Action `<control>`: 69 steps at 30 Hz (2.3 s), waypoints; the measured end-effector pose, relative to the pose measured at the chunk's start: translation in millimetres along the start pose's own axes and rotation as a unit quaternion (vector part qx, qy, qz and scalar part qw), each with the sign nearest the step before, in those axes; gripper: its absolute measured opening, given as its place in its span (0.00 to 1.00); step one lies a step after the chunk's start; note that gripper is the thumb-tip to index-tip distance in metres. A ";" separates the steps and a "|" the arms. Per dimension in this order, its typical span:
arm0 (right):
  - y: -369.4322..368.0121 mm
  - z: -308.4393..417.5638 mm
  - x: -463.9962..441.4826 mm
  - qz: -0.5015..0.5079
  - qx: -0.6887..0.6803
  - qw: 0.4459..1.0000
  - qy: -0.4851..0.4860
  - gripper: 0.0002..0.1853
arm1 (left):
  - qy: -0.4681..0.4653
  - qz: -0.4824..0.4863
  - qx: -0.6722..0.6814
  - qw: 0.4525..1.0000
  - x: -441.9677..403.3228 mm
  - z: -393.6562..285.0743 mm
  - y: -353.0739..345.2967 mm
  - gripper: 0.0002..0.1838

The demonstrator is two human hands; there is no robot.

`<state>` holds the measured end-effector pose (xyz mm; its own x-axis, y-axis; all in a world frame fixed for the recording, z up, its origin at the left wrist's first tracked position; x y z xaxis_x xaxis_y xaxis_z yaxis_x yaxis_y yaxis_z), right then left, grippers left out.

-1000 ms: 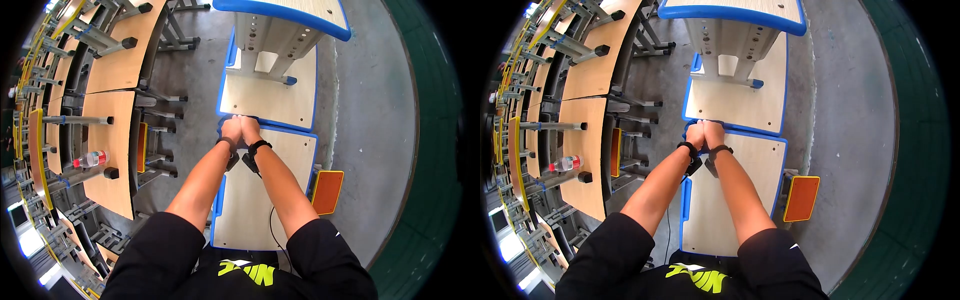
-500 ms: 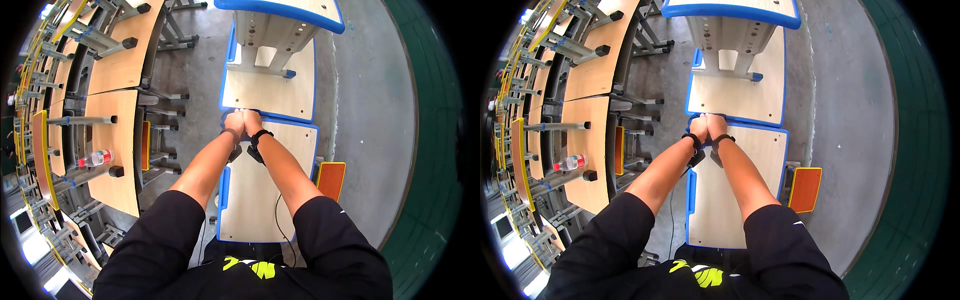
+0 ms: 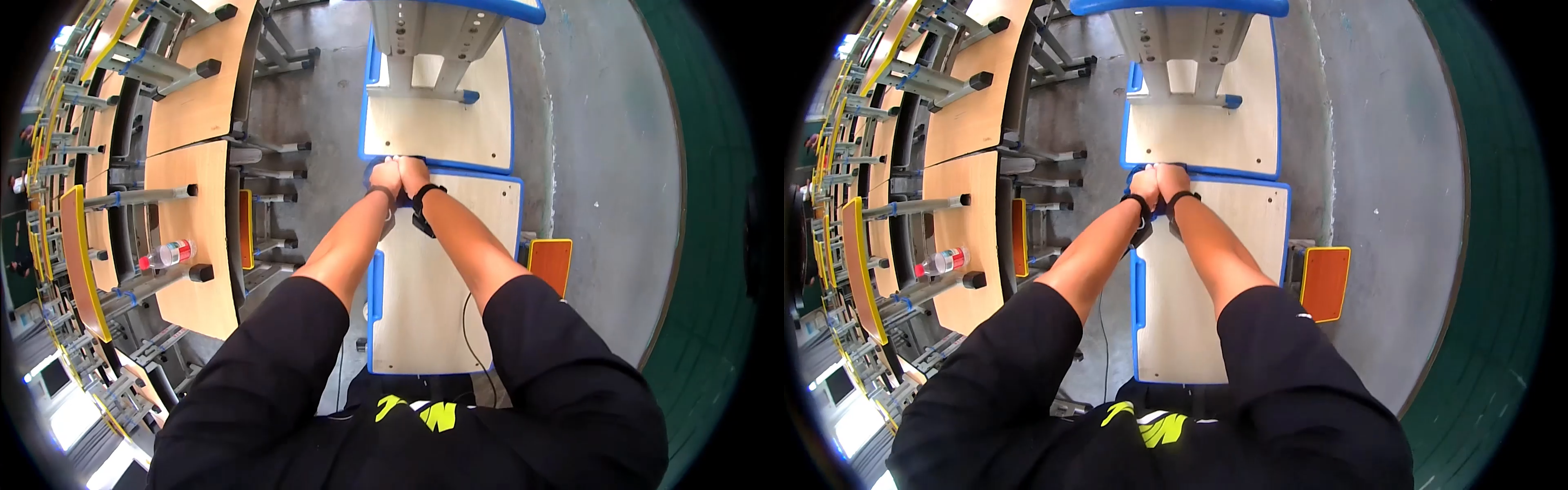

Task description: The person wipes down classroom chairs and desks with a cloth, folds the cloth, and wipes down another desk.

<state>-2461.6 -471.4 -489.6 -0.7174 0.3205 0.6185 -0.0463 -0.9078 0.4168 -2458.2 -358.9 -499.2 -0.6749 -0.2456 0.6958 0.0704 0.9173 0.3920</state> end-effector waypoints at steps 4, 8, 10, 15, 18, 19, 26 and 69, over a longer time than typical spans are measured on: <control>-1.7 -1.7 -0.3 -0.010 -0.026 0.999 -0.038 0.25 | 0.012 0.002 -0.019 1.000 -2.5 2.1 -0.3 0.34; 5.7 9.7 12.6 0.015 -0.002 0.999 -0.041 0.27 | 0.007 0.015 -0.073 0.997 -0.3 -1.4 2.4 0.34; 4.8 9.7 10.1 0.013 0.016 0.999 -0.029 0.27 | -0.003 0.001 -0.059 0.998 -4.1 1.7 0.3 0.35; 8.0 14.1 18.3 0.014 0.035 0.998 -0.048 0.27 | 0.034 0.042 -0.039 0.998 6.7 -3.6 3.4 0.34; 10.0 13.3 17.9 0.036 0.032 0.998 -0.031 0.27 | 0.092 0.076 -0.031 0.992 34.3 -20.8 11.2 0.34; 8.3 12.0 17.5 0.029 0.020 0.999 -0.042 0.28 | 0.097 0.079 -0.034 0.992 37.0 -22.4 12.7 0.34; -2.0 -4.7 8.0 0.034 0.007 0.999 -0.008 0.29 | 0.081 0.065 -0.047 0.993 31.2 -17.3 11.7 0.33; -18.9 -22.3 -19.1 0.039 -0.139 0.987 -0.062 0.23 | -0.124 0.000 -0.199 0.972 47.1 -36.3 17.1 0.29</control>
<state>-2462.5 -466.4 -524.1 -0.6359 0.2611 0.7263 -0.1957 -0.9648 0.1756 -2462.1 -366.2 -437.9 -0.8276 -0.1172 0.5490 0.3160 0.7110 0.6282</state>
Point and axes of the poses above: each hand's wrist, its own x-axis away from the middle knuckle, its own y-axis out of the back of the hand, z = x × y, the point moved 4 cm from there along -x, towards the middle knuckle, and after that the axes turned 1 degree about -z, right-handed, at the moved point
